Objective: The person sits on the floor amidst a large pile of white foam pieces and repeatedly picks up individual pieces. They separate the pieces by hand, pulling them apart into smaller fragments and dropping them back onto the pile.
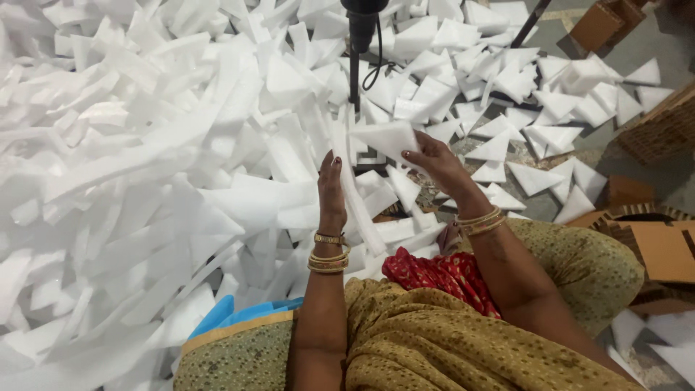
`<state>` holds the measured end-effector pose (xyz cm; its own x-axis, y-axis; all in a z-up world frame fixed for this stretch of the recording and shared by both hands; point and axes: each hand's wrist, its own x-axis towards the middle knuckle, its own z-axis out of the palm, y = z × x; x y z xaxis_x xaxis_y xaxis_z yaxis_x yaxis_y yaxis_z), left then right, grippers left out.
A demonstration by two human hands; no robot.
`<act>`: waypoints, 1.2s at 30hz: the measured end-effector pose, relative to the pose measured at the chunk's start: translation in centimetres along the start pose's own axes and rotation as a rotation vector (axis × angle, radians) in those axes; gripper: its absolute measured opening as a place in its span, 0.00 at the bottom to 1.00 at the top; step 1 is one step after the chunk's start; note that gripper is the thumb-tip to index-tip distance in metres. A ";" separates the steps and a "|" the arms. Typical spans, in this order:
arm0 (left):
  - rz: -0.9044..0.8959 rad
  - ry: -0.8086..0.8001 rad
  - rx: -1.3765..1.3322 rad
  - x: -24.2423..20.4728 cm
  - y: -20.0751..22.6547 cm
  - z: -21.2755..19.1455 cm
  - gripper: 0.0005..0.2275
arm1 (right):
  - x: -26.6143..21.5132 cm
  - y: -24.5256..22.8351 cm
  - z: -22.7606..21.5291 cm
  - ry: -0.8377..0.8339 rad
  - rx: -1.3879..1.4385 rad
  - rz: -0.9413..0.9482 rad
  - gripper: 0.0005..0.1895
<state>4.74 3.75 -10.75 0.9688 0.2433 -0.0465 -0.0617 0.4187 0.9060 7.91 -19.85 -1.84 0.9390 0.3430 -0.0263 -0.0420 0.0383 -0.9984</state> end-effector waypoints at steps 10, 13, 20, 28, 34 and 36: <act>-0.019 -0.063 -0.207 -1.4 2.0 2.9 0.27 | -0.9 -1.7 3.5 -0.147 -0.774 -0.377 0.33; 0.016 -0.077 -0.063 -1.5 1.5 3.0 0.26 | -0.9 -2.0 3.4 -0.114 -0.550 -0.122 0.26; 0.125 -0.139 0.047 -1.9 1.3 2.4 0.26 | -0.6 -3.1 4.6 0.006 -0.447 0.002 0.28; 0.095 -0.089 0.173 -2.5 2.7 2.5 0.25 | -0.7 -4.3 5.0 -0.045 -0.570 0.093 0.33; 0.083 -0.060 0.286 -2.5 2.8 2.6 0.24 | -0.4 -3.8 4.3 -0.062 -0.523 0.039 0.32; 0.076 -0.060 0.283 -2.5 2.7 2.6 0.25 | -0.3 -3.8 4.3 -0.057 -0.552 0.044 0.32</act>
<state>2.76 2.03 -7.12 0.9769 0.2089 0.0438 -0.0739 0.1384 0.9876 6.30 -16.06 2.15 0.9199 0.3836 -0.0812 0.1185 -0.4696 -0.8749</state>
